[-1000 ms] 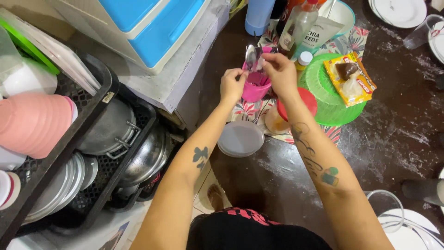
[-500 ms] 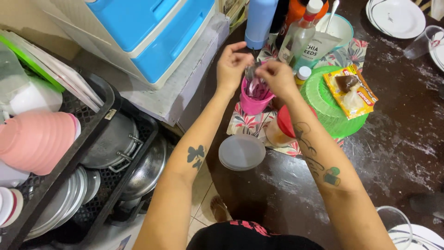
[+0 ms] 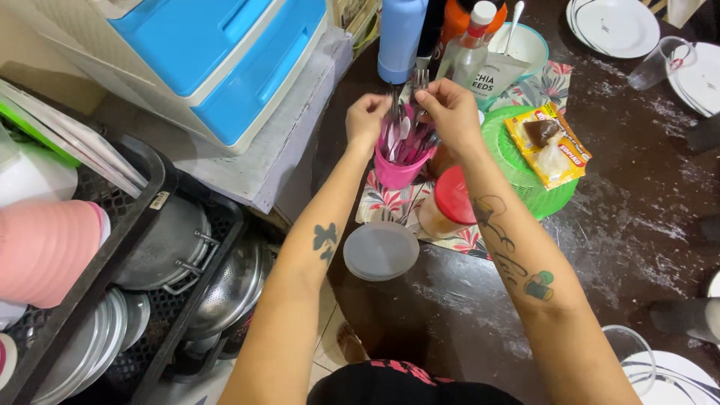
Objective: Setting a dining table with plates, cups, forks, and spoons.
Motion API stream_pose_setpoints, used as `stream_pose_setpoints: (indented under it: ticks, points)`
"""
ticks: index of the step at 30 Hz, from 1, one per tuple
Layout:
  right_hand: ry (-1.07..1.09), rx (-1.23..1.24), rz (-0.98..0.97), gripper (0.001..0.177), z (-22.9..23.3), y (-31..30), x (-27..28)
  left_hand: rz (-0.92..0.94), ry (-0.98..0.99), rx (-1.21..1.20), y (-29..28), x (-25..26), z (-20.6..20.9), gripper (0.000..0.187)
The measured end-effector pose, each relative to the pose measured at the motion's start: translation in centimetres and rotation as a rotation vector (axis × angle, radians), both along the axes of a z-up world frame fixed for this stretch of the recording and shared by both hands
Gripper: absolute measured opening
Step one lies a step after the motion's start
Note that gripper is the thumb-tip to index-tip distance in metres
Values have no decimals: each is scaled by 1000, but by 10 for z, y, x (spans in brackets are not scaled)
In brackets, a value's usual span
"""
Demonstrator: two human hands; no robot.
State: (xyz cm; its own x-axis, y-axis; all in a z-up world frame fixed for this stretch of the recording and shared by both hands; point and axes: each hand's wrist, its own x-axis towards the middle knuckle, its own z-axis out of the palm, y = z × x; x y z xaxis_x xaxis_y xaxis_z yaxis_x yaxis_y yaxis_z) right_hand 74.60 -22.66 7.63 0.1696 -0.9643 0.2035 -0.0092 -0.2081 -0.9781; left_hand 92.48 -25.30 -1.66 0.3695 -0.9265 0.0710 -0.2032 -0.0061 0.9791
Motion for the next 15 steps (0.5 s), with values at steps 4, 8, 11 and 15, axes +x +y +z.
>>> stream_pose_setpoints:
  ticks: [4,8,11,15]
  points:
    - [-39,9,22,5,21,9,8,-152,324,-309,25,0,61,14]
    - [-50,-12,67,8,28,10,16,-253,374,-413,38,-2,87,15]
    - [-74,-29,103,7,29,3,17,-438,383,-535,59,-1,107,27]
    - [-103,-8,116,10,33,-7,20,-614,269,-362,69,7,81,34]
